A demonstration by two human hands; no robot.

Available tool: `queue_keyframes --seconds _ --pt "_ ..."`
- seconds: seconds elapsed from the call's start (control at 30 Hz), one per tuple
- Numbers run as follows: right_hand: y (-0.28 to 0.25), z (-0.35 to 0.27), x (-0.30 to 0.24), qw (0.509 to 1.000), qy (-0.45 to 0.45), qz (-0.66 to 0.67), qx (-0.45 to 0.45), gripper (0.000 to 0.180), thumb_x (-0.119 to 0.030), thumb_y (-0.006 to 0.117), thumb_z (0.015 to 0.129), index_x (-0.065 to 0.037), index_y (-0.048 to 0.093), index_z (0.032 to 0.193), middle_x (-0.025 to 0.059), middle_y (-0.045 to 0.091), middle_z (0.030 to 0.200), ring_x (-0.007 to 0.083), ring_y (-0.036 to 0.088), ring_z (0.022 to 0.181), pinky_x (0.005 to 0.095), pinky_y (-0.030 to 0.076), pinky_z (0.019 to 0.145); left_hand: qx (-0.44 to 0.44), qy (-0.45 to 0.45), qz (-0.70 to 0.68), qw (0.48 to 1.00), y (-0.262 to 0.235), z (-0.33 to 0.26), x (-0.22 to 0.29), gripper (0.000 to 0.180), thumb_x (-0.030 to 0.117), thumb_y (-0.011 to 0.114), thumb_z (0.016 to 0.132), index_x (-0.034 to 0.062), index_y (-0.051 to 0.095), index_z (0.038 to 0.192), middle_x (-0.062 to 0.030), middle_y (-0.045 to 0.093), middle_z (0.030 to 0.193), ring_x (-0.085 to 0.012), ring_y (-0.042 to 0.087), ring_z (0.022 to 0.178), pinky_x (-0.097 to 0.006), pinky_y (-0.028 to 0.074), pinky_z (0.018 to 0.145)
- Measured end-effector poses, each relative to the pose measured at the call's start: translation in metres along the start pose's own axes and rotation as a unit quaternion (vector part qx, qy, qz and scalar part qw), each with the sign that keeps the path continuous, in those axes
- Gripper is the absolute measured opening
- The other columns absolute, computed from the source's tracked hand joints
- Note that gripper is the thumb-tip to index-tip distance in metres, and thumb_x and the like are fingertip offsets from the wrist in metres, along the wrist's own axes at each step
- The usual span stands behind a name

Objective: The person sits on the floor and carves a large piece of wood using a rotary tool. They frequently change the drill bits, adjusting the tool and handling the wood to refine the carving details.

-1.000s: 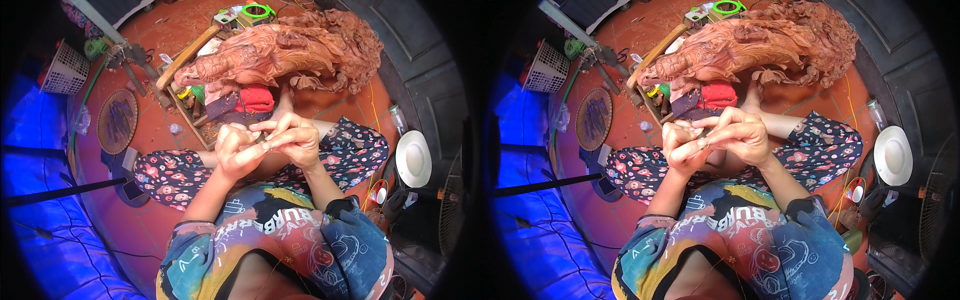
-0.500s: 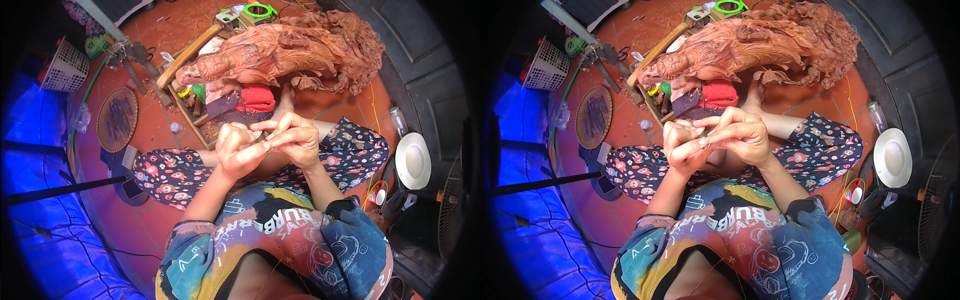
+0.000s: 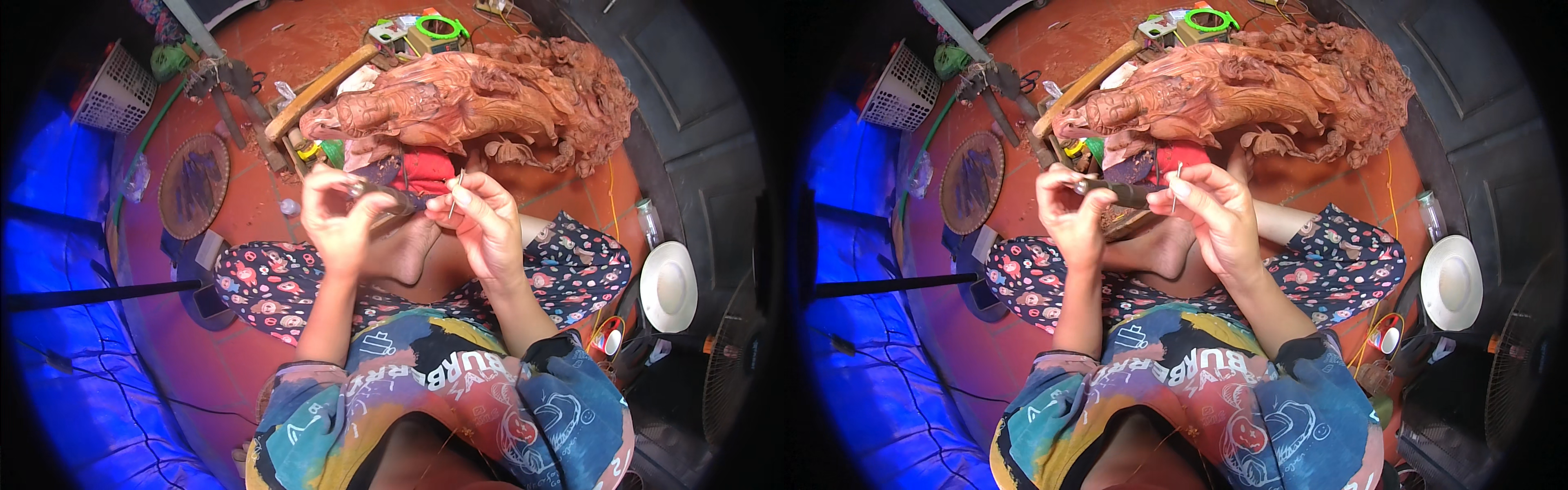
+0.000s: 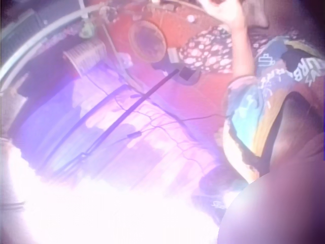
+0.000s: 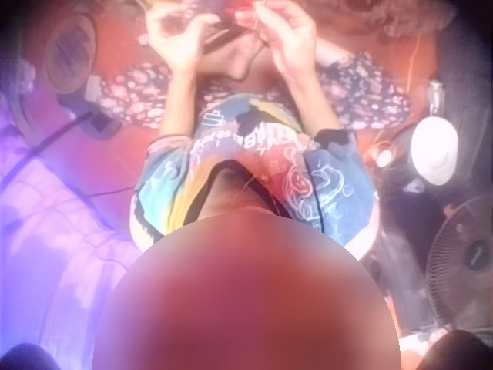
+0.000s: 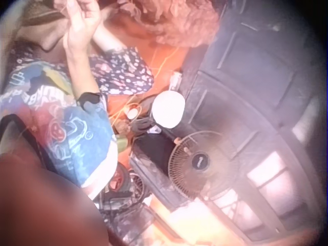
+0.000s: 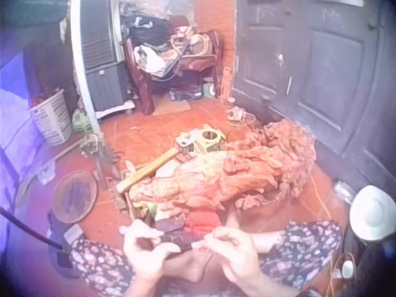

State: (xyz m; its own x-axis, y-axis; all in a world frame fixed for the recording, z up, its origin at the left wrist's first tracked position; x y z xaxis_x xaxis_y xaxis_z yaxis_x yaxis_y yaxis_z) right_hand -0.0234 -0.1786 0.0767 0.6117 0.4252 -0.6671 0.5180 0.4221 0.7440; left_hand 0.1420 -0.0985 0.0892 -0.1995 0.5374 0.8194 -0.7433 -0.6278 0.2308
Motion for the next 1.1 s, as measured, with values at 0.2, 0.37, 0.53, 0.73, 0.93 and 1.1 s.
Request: queue_keyframes --seconds 0.2,0.37,0.53,0.73,0.93,1.1 --pt "0.016 0.014 0.012 0.998 0.059 -0.002 -0.025 0.012 -0.003 0.059 0.089 0.000 0.062 0.100 0.0108 0.066 0.091 0.0213 0.068 0.076 0.0319 0.058 0.067 0.068 -0.127 -0.085 0.986 -0.046 0.009 -0.044 0.038 -0.001 0.078 0.070 0.0079 0.053 0.097 0.0025 0.048 0.086 -0.0062 0.049 0.077 -0.020 0.044 0.071" --pt "0.017 0.021 0.027 0.997 0.056 -0.042 -0.015 0.013 0.000 0.059 0.088 0.001 0.062 0.100 0.0112 0.066 0.094 0.0218 0.068 0.075 0.0325 0.058 0.066 0.106 -0.175 -0.153 0.967 -0.067 0.002 -0.073 0.036 0.001 0.078 0.072 0.0081 0.053 0.097 0.0032 0.049 0.083 -0.0067 0.051 0.076 -0.020 0.046 0.071" --pt "0.017 0.027 0.037 0.996 0.069 -0.056 -0.011 0.013 0.002 0.058 0.088 0.002 0.062 0.100 0.0123 0.065 0.096 0.0226 0.068 0.076 0.0335 0.059 0.068 0.114 -0.201 -0.177 0.957 -0.073 -0.004 -0.090 0.036 0.000 0.078 0.072 0.0084 0.053 0.097 0.0017 0.050 0.085 -0.0082 0.054 0.078 -0.021 0.046 0.072" --pt "0.022 0.034 0.060 0.990 0.116 -0.078 -0.010 0.013 0.002 0.058 0.087 0.003 0.061 0.100 0.0138 0.065 0.098 0.0231 0.068 0.075 0.0341 0.058 0.068 0.119 -0.172 -0.156 0.965 -0.081 -0.003 -0.084 0.038 -0.005 0.076 0.068 0.0084 0.053 0.096 0.0032 0.047 0.083 -0.0064 0.050 0.075 -0.019 0.042 0.068" --pt "0.011 0.033 0.073 0.986 0.110 -0.121 0.000 0.014 0.001 0.057 0.087 0.003 0.060 0.101 0.0129 0.066 0.092 0.0224 0.068 0.073 0.0339 0.060 0.064 0.095 -0.146 -0.120 0.977 -0.071 -0.005 -0.085 0.039 -0.006 0.076 0.068 0.0098 0.049 0.091 -0.0016 0.051 0.089 -0.0110 0.052 0.087 -0.025 0.045 0.079" --pt "0.012 0.033 0.086 0.984 0.130 -0.121 -0.010 0.014 0.000 0.057 0.088 0.002 0.061 0.102 0.0121 0.066 0.087 0.0217 0.067 0.072 0.0335 0.059 0.065 0.196 -0.182 -0.140 0.953 -0.087 -0.006 -0.091 0.037 -0.001 0.080 0.069 0.0099 0.050 0.088 0.0022 0.049 0.079 -0.0051 0.049 0.070 -0.019 0.043 0.067"
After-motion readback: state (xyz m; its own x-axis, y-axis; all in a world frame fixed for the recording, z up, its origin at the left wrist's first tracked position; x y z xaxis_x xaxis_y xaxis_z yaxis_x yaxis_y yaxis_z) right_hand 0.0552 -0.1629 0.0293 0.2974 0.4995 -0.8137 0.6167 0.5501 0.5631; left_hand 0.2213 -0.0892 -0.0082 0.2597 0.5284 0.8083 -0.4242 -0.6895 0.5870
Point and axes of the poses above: each hand's wrist, its own z-axis towards the middle knuckle, its own y-axis out of the palm, x = y × z, the point moved 8 cm from there along z, towards the middle knuckle
